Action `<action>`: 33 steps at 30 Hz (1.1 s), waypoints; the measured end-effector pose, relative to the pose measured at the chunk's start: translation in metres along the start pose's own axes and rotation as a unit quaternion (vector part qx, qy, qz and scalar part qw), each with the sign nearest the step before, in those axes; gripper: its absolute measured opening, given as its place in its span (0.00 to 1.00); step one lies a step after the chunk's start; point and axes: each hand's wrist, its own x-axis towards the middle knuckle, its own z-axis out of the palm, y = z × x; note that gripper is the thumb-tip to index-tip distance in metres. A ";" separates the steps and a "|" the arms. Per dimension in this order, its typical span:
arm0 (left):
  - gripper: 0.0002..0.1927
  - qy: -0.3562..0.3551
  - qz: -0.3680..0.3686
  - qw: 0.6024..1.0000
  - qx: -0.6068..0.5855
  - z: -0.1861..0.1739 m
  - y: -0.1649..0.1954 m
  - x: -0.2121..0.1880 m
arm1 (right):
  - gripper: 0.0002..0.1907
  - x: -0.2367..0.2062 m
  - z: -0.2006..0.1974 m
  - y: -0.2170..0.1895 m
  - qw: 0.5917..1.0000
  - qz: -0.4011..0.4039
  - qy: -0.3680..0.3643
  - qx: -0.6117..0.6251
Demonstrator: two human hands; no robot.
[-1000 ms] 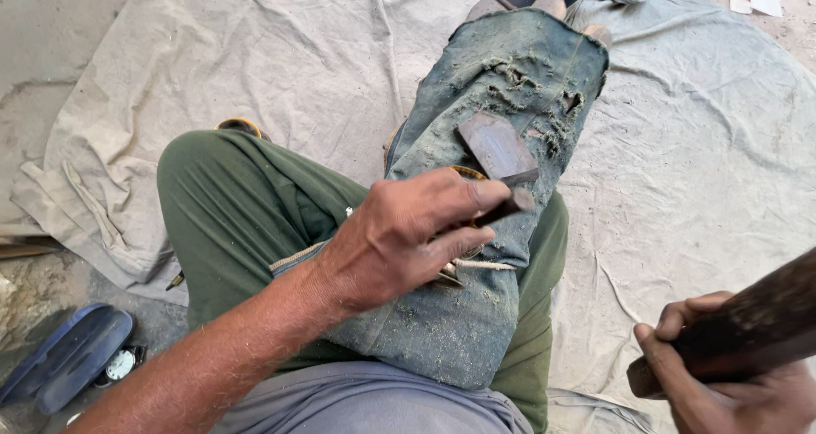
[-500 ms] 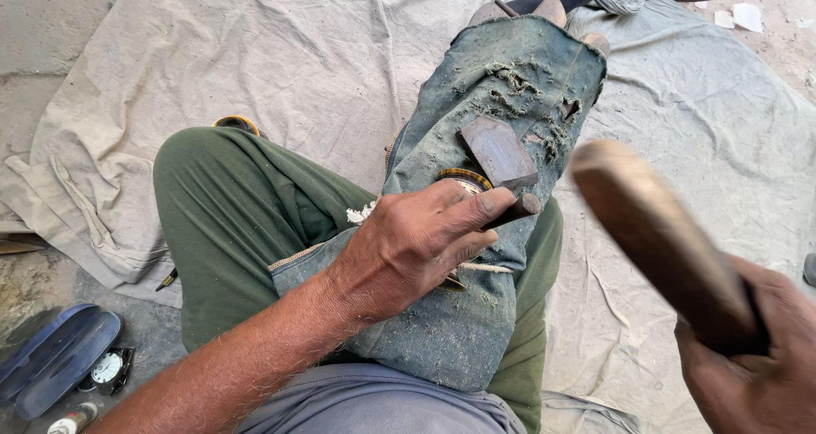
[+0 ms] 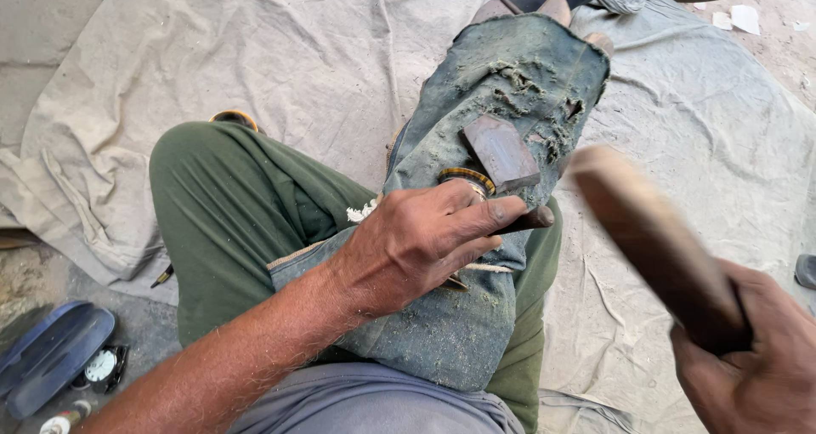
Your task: The person sits on the ground with a worn pad across their lap, holding a small brass vessel on the pad. They position a punch or chisel against the brass with one hand and strike it with a wooden mallet held in the other hand, repeatedly repositioning the tool to work the metal surface.
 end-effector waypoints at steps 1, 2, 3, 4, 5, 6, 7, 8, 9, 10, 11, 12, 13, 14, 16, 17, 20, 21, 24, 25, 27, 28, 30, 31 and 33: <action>0.26 -0.006 0.004 1.000 0.002 0.000 -0.001 0.001 | 0.21 -0.001 0.000 0.000 0.999 0.012 0.020 0.047; 0.26 -0.009 0.004 1.000 0.005 0.000 -0.001 0.001 | 0.20 -0.002 0.001 0.001 1.000 0.004 0.021 0.013; 0.25 -0.011 -0.001 1.000 0.008 -0.001 -0.001 0.001 | 0.18 -0.003 -0.001 0.002 1.000 -0.007 0.018 -0.021; 0.25 -0.012 -0.008 1.000 0.009 -0.001 -0.001 0.001 | 0.19 -0.005 0.000 0.004 0.999 -0.015 0.016 -0.040; 0.25 -0.015 -0.010 1.000 0.009 -0.001 -0.002 0.001 | 0.19 -0.006 -0.001 0.007 0.998 -0.022 0.014 -0.060; 0.25 -0.021 -0.006 1.000 0.009 -0.002 -0.002 0.001 | 0.23 -0.007 0.001 0.010 0.997 -0.024 0.019 -0.065; 0.25 -0.022 -0.001 1.000 0.004 -0.001 -0.002 0.002 | 0.26 -0.007 0.002 0.012 0.997 -0.025 0.026 -0.071; 0.25 -0.020 0.002 1.000 0.000 -0.001 -0.003 0.002 | 0.22 -0.007 0.003 0.014 0.998 -0.031 0.043 -0.019; 0.24 -0.016 0.000 1.000 -0.004 -0.002 -0.002 0.002 | 0.19 -0.006 0.004 0.015 0.997 -0.042 0.057 0.034; 0.24 -0.020 -0.003 1.000 0.004 -0.002 -0.003 0.002 | 0.19 -0.006 0.004 0.015 0.998 -0.047 0.047 0.021; 0.24 -0.025 -0.006 1.000 0.010 -0.001 -0.003 0.002 | 0.19 -0.005 0.006 0.014 0.998 -0.052 0.038 0.009; 0.24 -0.032 -0.005 0.999 0.015 -0.001 -0.003 0.002 | 0.23 -0.005 0.005 0.012 0.996 -0.047 0.013 -0.069; 0.25 -0.030 -0.001 0.999 0.011 -0.001 -0.003 0.002 | 0.26 -0.005 0.004 0.010 0.989 -0.038 -0.007 -0.146; 0.25 -0.027 0.003 1.000 0.007 -0.001 -0.003 0.002 | 0.24 -0.005 0.003 0.007 0.998 -0.036 0.013 -0.051; 0.25 -0.024 0.004 1.000 0.005 -0.002 -0.003 0.002 | 0.21 -0.004 0.002 0.001 0.998 -0.041 0.022 0.040; 0.25 -0.027 0.003 1.000 0.006 -0.003 -0.004 0.002 | 0.21 -0.004 0.001 -0.002 0.998 -0.043 0.015 0.036; 0.25 -0.036 0.002 0.999 -0.005 -0.002 -0.004 0.004 | 0.24 -0.005 0.000 -0.002 0.998 -0.017 -0.005 -0.059; 0.25 -0.035 0.000 0.999 -0.009 -0.002 -0.004 0.005 | 0.21 -0.005 0.001 0.000 0.998 -0.011 0.014 0.052; 0.25 -0.042 0.003 0.999 -0.005 -0.003 -0.004 0.004 | 0.21 -0.007 0.004 0.009 1.000 -0.025 0.010 -0.010; 0.24 -0.028 -0.005 0.999 -0.019 -0.004 -0.003 0.002 | 0.21 -0.007 0.003 0.011 0.997 -0.023 0.010 -0.068; 0.22 -0.006 -0.015 0.999 -0.049 -0.006 -0.002 0.000 | 0.21 -0.006 0.004 0.014 1.000 -0.015 0.025 -0.002; 0.21 0.007 -0.034 0.997 -0.070 -0.008 -0.002 -0.001 | 0.22 -0.005 0.002 0.013 0.999 -0.015 0.028 0.027; 0.21 0.034 -0.078 0.990 -0.111 -0.010 -0.001 -0.003 | 0.22 -0.001 -0.001 0.008 0.999 -0.016 0.015 0.033; 0.21 0.035 -0.102 0.988 -0.108 -0.010 0.000 -0.003 | 0.22 0.002 -0.003 0.005 1.000 -0.019 0.007 0.023; 0.22 0.033 -0.140 0.985 -0.098 -0.009 0.001 -0.002 | 0.23 0.005 -0.006 -0.003 0.999 -0.019 0.014 0.022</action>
